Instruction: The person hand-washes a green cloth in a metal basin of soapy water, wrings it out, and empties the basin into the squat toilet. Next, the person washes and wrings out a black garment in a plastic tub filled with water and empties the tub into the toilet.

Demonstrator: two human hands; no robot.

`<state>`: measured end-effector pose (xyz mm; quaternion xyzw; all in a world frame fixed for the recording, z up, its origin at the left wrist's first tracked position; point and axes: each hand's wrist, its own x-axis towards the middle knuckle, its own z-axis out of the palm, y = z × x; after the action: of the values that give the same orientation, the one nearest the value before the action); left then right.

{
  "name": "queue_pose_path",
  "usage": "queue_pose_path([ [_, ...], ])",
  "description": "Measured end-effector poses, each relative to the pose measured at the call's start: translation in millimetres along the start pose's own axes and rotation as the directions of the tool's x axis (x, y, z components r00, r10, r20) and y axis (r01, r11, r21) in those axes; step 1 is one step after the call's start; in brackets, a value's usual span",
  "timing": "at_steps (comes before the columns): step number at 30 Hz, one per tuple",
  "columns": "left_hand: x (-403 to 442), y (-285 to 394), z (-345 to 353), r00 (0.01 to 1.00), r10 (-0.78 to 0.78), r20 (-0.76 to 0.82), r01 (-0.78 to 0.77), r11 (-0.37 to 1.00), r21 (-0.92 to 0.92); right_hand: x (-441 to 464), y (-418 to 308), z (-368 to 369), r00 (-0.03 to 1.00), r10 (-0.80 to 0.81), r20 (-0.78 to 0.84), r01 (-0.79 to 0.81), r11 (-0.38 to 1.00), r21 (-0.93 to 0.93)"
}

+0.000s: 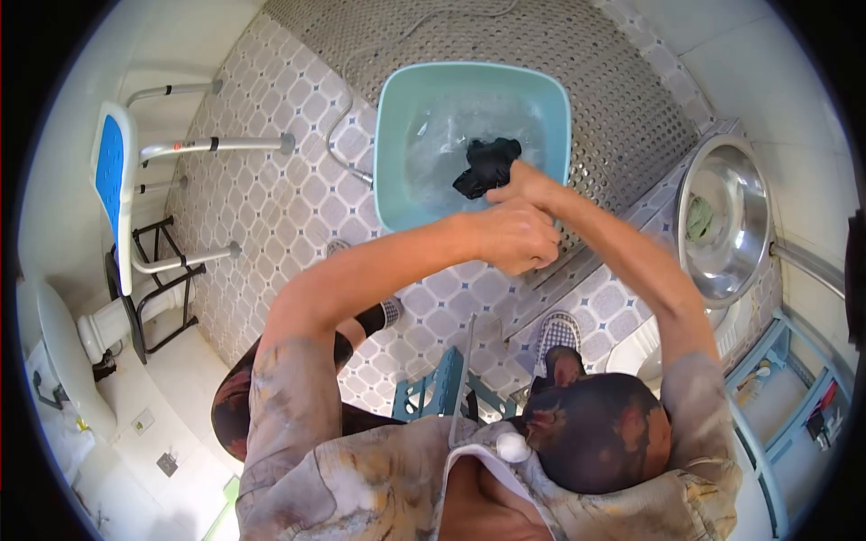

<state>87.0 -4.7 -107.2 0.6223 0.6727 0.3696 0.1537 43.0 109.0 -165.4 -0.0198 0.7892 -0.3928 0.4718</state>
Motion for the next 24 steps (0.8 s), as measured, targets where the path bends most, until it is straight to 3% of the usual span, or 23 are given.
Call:
queue_pose_path([
  [1,2,6,-15,0.981,-0.170,-0.094,0.154,0.975,-0.157,-6,-2,-3,0.993,0.120,0.005,-0.120,0.990,0.069],
  [2,-2,17,-30,0.924,-0.350,-0.152,0.287,0.900,-0.330,-8,6,3,0.996,0.018,0.092,-0.054,0.913,0.404],
  [3,-8,23,-44,0.833,-0.525,-0.176,0.386,0.778,-0.496,-7,18,12,0.985,-0.109,0.135,-0.015,0.721,0.692],
  [4,-23,9,-51,0.796,-0.523,-0.305,0.285,0.768,-0.574,-8,26,21,0.985,-0.084,0.152,-0.077,0.574,0.816],
  [5,-36,3,-51,0.710,-0.618,-0.339,0.079,0.547,-0.833,-9,34,30,0.984,-0.059,0.169,-0.132,0.401,0.906],
  [6,-49,-3,-53,0.611,-0.702,-0.367,-0.216,0.298,-0.930,-26,11,26,0.981,-0.020,0.193,-0.173,0.362,0.916],
  [7,-53,0,-50,0.494,-0.725,-0.480,-0.573,0.143,-0.807,-38,-5,23,0.979,-0.021,0.205,-0.190,0.295,0.937],
  [9,-86,-30,-15,0.063,-0.925,-0.375,-0.611,0.261,-0.748,-47,-18,28,0.982,-0.003,0.188,-0.183,0.216,0.959],
  [10,-98,-42,6,-0.168,-0.943,-0.286,-0.606,0.328,-0.725,-48,-21,33,0.986,0.018,0.164,-0.165,0.212,0.963],
  [11,-93,-47,28,-0.322,-0.894,-0.312,-0.382,0.425,-0.821,-50,-23,36,0.989,0.038,0.141,-0.146,0.208,0.967],
  [12,-83,-48,42,-0.453,-0.811,-0.370,-0.127,0.469,-0.874,-54,-25,37,0.988,0.050,0.144,-0.153,0.359,0.921],
  [14,-70,-24,30,-0.125,-0.982,-0.145,-0.439,0.186,-0.879,-62,-30,34,0.987,0.075,0.144,-0.159,0.626,0.763],
  [15,-62,-6,22,0.070,-0.997,-0.043,-0.542,-0.002,-0.840,-56,-22,38,0.985,0.149,0.086,-0.173,0.834,0.523],
  [16,-57,3,21,0.267,-0.963,0.039,-0.604,-0.199,-0.772,-62,-24,33,0.994,0.111,0.021,-0.112,0.941,0.319],
  [18,-52,5,29,0.311,-0.950,0.013,-0.665,-0.227,-0.712,-74,-28,20,0.997,-0.012,-0.072,0.002,0.991,-0.137],
  [19,-52,8,34,0.327,-0.945,0.003,-0.692,-0.241,-0.681,-68,-26,26,0.971,-0.115,-0.209,0.047,0.952,-0.302],
  [22,-67,9,41,0.455,-0.863,-0.221,-0.443,-0.003,-0.897,-92,-40,-5,0.966,-0.177,-0.186,0.099,0.925,-0.367],
  [23,-77,-11,60,0.486,-0.869,-0.095,-0.676,-0.305,-0.670,-92,-34,-11,0.931,-0.249,-0.268,0.213,0.964,-0.156],
  [24,-71,-5,52,0.502,-0.855,-0.128,-0.748,-0.355,-0.561,-92,-29,-18,0.898,-0.237,-0.371,0.227,0.971,-0.072],
])
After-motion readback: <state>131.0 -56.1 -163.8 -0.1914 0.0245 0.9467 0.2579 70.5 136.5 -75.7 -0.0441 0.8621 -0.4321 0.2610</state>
